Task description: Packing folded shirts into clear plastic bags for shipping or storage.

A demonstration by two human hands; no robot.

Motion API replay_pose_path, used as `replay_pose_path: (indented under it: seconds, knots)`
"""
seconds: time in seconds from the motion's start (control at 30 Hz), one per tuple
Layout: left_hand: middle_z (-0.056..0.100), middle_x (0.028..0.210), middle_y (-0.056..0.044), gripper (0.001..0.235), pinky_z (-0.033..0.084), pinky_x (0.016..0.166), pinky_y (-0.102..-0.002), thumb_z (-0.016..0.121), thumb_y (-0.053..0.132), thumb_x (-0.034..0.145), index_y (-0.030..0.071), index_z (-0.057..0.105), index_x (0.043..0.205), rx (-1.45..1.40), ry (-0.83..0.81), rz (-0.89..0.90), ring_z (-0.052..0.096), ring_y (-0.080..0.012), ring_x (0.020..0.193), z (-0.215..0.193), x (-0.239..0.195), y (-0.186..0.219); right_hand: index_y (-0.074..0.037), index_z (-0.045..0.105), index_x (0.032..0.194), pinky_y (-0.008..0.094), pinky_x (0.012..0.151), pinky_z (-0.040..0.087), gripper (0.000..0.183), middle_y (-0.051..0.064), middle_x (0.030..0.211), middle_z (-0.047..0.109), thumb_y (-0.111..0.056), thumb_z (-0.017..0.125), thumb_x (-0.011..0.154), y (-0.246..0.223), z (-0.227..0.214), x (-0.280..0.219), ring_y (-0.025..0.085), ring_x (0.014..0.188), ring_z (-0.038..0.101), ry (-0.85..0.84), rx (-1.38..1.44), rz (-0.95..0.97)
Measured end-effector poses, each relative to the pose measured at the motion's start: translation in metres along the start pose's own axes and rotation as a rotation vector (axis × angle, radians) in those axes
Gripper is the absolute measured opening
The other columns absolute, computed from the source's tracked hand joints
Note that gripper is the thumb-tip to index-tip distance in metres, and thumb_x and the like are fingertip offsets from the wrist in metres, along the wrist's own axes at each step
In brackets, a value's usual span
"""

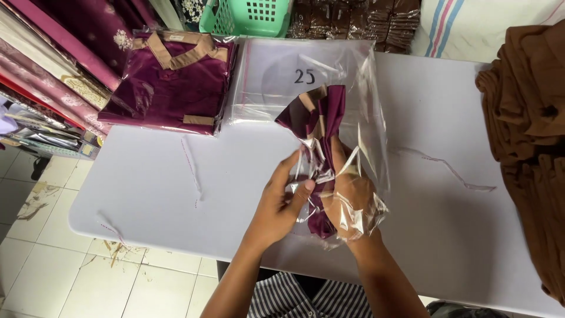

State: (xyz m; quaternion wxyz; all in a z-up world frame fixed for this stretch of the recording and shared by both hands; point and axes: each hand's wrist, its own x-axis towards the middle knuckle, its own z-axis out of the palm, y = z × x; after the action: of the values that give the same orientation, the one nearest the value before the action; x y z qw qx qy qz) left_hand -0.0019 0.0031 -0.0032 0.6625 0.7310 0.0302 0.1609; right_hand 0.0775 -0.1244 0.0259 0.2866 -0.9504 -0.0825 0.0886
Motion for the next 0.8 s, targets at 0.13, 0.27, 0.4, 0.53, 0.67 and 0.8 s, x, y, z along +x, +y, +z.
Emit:
replay_pose_path:
  seconds: [0.13,0.27,0.4,0.53,0.67,0.8]
  knots:
    - [0.060,0.148,-0.018,0.060,0.062,0.065,-0.034,0.069,0.024,0.101,0.014,0.050,0.156,0.065,-0.047,0.038,0.073,-0.0325,0.106,-0.010,-0.005,0.001,-0.047,0.042,0.159,0.058,0.103,0.057,0.085,0.014,0.135,0.068,-0.013,0.066,0.085,0.009,0.007,0.016,0.049,0.113,0.069,0.148,0.010,-0.057]
    - [0.043,0.160,-0.027,0.078,0.054,0.095,-0.062,0.063,0.049,0.097,0.009,0.039,0.160,-0.143,0.074,-0.093,0.057,-0.0538,0.124,-0.017,-0.014,-0.008,-0.013,0.048,0.160,0.055,0.104,0.052,0.080,0.021,0.139,0.065,0.003,0.065,0.083,0.017,0.009,0.020,0.047,0.124,0.063,0.433,0.337,-0.321]
    - [0.042,0.160,-0.028,0.102,0.047,0.108,-0.062,0.070,0.063,0.091,0.004,0.031,0.164,-0.452,-0.034,-0.037,0.048,-0.0442,0.139,-0.004,-0.035,-0.040,-0.010,0.048,0.159,0.055,0.105,0.052,0.078,0.025,0.144,0.064,0.009,0.061,0.085,0.004,-0.002,0.020,0.048,0.127,0.063,0.446,0.389,-0.363]
    - [0.021,0.172,-0.026,0.132,0.026,0.132,-0.053,0.081,0.065,0.078,0.005,0.003,0.166,-0.150,-0.180,0.232,0.023,-0.0373,0.163,-0.003,-0.047,-0.024,-0.004,0.037,0.160,0.045,0.115,0.046,0.073,0.024,0.153,0.058,0.002,0.057,0.090,0.017,0.004,0.032,0.042,0.140,0.056,0.434,0.241,-0.477]
    - [0.045,0.162,-0.021,0.077,0.040,0.124,-0.047,0.076,0.029,0.094,0.006,0.036,0.155,0.030,0.087,0.223,0.046,-0.0357,0.152,0.017,-0.051,-0.035,-0.019,0.036,0.162,0.052,0.067,0.057,0.092,0.014,0.147,0.062,0.004,0.060,0.076,0.011,0.002,0.030,0.042,0.090,0.071,0.347,-0.040,-0.384]
    - [0.062,0.142,-0.013,0.039,0.058,0.100,-0.037,0.059,0.025,0.108,0.010,0.054,0.144,0.100,0.236,0.191,0.062,-0.0278,0.134,0.028,-0.049,-0.031,-0.015,0.042,0.159,0.035,0.099,0.053,0.071,0.009,0.131,0.076,-0.006,0.060,0.091,0.023,-0.004,0.050,0.028,0.113,0.073,0.199,0.381,-0.390]
